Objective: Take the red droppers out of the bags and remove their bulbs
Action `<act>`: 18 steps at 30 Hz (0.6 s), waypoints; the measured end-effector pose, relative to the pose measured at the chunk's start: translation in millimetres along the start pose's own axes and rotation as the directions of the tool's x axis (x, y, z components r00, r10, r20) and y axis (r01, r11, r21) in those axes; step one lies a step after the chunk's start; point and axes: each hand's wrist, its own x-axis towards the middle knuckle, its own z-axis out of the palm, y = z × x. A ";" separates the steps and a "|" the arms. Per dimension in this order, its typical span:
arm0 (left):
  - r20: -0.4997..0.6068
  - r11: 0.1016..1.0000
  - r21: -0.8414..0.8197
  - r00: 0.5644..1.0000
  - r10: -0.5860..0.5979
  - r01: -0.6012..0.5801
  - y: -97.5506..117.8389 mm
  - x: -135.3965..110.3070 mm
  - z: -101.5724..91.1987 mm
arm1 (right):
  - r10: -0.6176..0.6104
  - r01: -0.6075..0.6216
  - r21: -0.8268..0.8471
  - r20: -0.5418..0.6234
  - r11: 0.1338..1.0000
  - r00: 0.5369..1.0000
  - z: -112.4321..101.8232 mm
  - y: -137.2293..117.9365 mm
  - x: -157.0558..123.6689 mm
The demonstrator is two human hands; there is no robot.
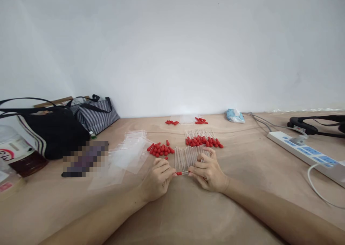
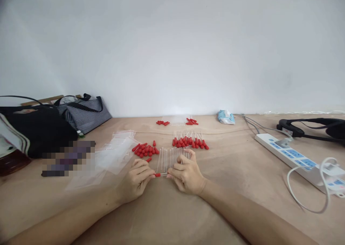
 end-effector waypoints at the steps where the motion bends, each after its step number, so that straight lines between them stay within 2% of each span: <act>1: 0.008 1.000 0.005 1.000 -0.008 0.008 -1.9 -1.3 -0.8 | 0.003 -0.003 -0.002 -0.003 1.000 1.000 -1.0 1.2 -0.5; 5: -0.054 0.992 0.038 0.991 -0.120 0.122 -15.1 -12.1 -9.8 | 0.130 -0.131 -0.055 -0.024 0.990 0.991 -7.0 9.8 -5.4; 9: -0.145 0.979 -0.011 0.968 -0.204 0.204 -26.8 -19.4 -18.2 | 0.211 -0.211 -0.070 -0.008 0.975 0.977 -6.4 17.1 -8.7; 13: -0.214 0.915 -0.009 0.893 -0.396 0.404 -35.8 -17.5 -17.8 | 0.359 -0.360 -0.014 -0.039 0.933 0.932 2.1 19.9 -4.9; 15: -0.182 0.888 -0.028 0.871 -0.456 0.459 -39.9 -17.1 -16.1 | 0.405 -0.404 0.030 -0.043 0.914 0.913 7.5 20.1 0.7; 18: -0.095 0.859 -0.075 0.854 -0.512 0.506 -43.4 -18.6 -13.7 | 0.407 -0.406 0.040 -0.030 0.913 0.913 16.6 18.5 12.2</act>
